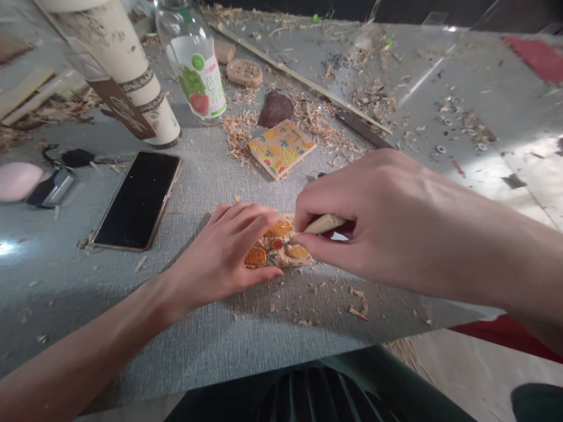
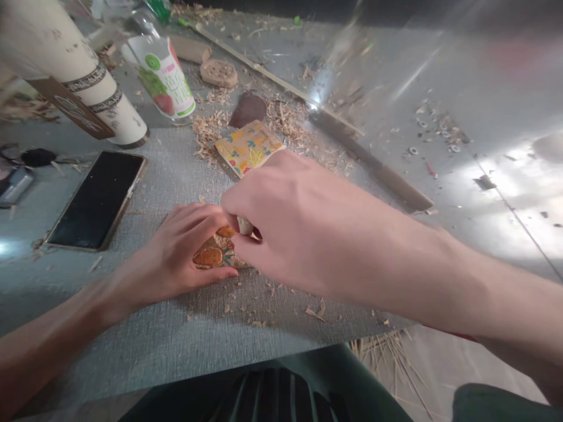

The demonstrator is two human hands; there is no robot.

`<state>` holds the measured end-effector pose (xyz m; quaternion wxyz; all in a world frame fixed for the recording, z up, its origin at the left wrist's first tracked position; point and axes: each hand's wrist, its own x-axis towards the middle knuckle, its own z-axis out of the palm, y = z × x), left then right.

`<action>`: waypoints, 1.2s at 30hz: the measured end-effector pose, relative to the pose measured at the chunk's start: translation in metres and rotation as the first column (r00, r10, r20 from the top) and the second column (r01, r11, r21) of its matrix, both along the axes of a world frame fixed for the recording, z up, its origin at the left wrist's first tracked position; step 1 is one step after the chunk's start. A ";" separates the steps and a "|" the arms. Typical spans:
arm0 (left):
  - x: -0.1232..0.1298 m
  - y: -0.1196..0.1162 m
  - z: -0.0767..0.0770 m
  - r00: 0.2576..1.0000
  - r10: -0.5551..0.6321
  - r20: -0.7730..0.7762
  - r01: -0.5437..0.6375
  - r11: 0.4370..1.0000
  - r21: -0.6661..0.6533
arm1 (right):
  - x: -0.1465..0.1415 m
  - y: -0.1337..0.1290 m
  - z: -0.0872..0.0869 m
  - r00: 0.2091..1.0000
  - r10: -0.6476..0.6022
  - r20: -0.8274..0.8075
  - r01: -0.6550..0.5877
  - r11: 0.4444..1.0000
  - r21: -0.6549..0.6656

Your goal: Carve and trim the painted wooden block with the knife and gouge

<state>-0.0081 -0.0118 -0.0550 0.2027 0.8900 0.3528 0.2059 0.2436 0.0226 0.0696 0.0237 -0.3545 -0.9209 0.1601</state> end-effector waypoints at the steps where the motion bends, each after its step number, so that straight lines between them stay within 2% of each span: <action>1: 0.000 0.000 0.000 1.000 -0.001 0.001 0.001 1.000 -0.003 | 0.000 0.000 0.000 1.000 0.000 0.000 0.000 1.000 0.003; 6: 0.000 -0.001 0.004 1.000 0.003 0.003 -0.003 1.000 -0.030 | 0.002 -0.005 0.001 0.999 0.035 -0.029 -0.035 0.999 0.020; 10: 0.008 -0.002 0.011 0.994 0.016 0.111 -0.016 1.000 0.004 | 0.001 -0.007 0.001 0.999 0.035 0.015 -0.034 0.999 -0.015; 15: 0.025 0.006 0.017 0.959 0.000 0.285 0.041 0.990 -0.138 | 0.001 -0.004 0.003 0.998 0.066 0.004 -0.066 0.998 -0.013; 20: 0.030 0.025 0.013 0.956 -0.121 0.269 0.164 0.976 -0.143 | 0.001 -0.010 -0.001 0.996 0.083 0.006 -0.084 0.996 0.024; 24: 0.027 0.029 0.009 0.959 -0.155 0.236 0.187 0.975 -0.122 | 0.007 -0.021 -0.001 0.999 -0.015 -0.045 0.014 1.000 -0.011; 27: 0.025 0.027 0.007 0.964 -0.146 0.224 0.172 0.979 -0.105 | 0.037 -0.014 -0.003 0.959 -0.183 -0.215 0.181 0.983 -0.030; 28: 0.024 0.026 0.007 0.964 -0.145 0.224 0.171 0.980 -0.100 | 0.054 -0.007 -0.006 0.930 -0.257 -0.262 0.271 0.962 0.017; 30: 0.024 0.027 0.007 0.961 -0.154 0.229 0.179 0.980 -0.092 | 0.096 0.012 -0.019 0.850 -0.485 -0.206 0.517 0.842 0.151; 32: 0.024 0.028 0.006 0.957 -0.167 0.236 0.191 0.978 -0.081 | 0.142 0.031 -0.040 0.788 -0.611 -0.075 0.602 0.739 0.303; 33: 0.024 0.029 0.005 0.955 -0.172 0.243 0.195 0.978 -0.073 | 0.163 0.039 -0.054 0.756 -0.653 -0.043 0.628 0.705 0.330; 35: 0.024 0.031 0.003 0.948 -0.180 0.264 0.200 0.978 -0.052 | 0.197 0.049 -0.081 0.699 -0.715 -0.002 0.671 0.655 0.348; 36: 0.024 0.032 0.002 0.944 -0.181 0.275 0.200 0.979 -0.042 | 0.209 0.050 -0.093 0.682 -0.731 0.031 0.681 0.649 0.340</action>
